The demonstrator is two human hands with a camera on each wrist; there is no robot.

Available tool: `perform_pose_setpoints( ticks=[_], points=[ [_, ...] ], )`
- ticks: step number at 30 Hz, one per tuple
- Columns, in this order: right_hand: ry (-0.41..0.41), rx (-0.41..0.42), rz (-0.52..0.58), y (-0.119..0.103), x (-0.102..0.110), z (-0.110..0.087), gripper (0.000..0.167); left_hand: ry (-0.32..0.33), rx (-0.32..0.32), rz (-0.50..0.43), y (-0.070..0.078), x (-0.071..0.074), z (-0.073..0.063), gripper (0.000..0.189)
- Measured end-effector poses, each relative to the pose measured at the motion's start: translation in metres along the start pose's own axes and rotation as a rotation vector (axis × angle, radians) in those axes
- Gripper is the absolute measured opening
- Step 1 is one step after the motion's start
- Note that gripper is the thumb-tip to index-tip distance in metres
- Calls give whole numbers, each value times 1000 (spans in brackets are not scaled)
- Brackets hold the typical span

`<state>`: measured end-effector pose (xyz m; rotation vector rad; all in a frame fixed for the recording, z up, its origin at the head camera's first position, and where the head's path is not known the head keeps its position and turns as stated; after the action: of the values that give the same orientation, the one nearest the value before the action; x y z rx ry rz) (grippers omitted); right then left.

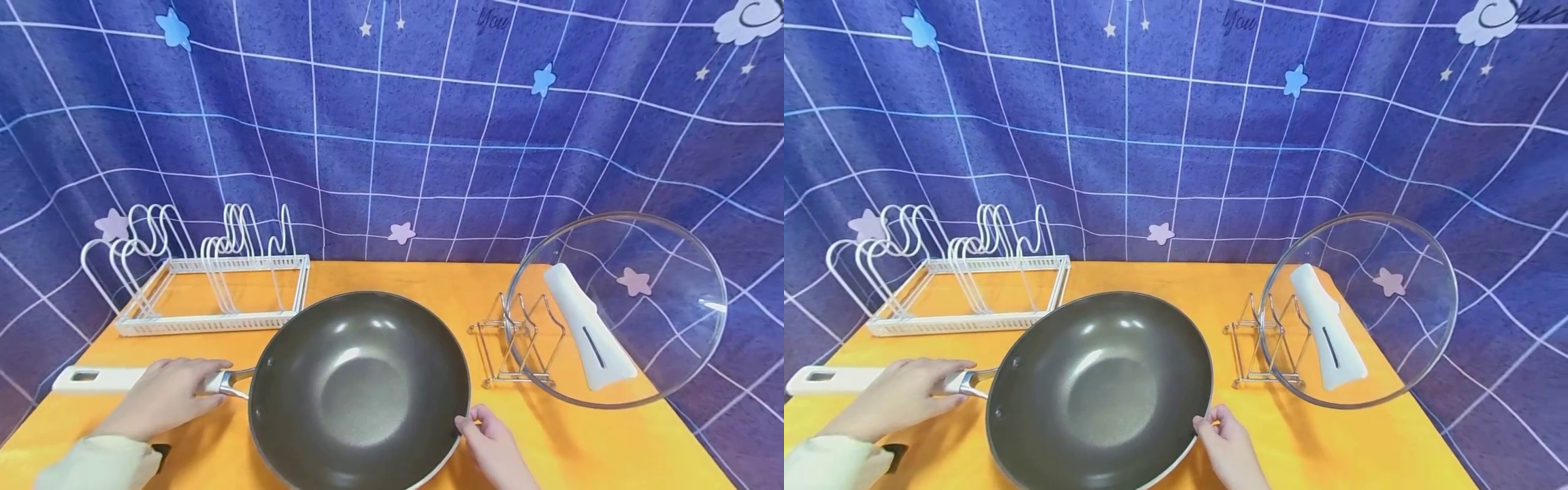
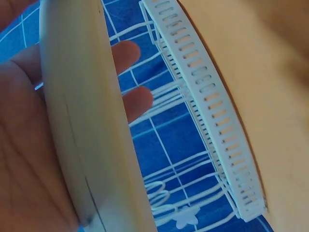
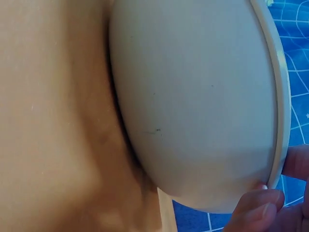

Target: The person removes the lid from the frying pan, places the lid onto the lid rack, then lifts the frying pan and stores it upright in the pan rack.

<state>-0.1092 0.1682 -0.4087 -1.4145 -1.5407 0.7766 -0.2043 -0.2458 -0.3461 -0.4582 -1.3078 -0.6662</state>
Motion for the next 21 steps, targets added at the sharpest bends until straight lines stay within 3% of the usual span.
perform_pose_setpoints(
  ticks=[7, 14, 21],
  points=[
    [13, 10, -3, -4, -6, -4, 21, -64, 5, -28, 0, -6, 12, 32],
    [0, 45, -36, -10, -16, -4, 29, -84, 51, -11, -4, -10, 14, 22],
    [28, 73, -15, -5, -12, -1, 31, 7, 46, 83, 4, -14, 23, 32]
  ],
)
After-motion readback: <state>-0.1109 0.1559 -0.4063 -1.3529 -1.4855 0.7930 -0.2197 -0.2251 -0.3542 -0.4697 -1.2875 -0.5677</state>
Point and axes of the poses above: each hand's wrist, its own z-axis towards the middle knuckle, its own x-axis out of the back of the hand, y = z × x, the point moved 6 cm from there along z, towards the middle knuckle, and after that the axes turned 14 degrees about -x, right-handed, at the moved point
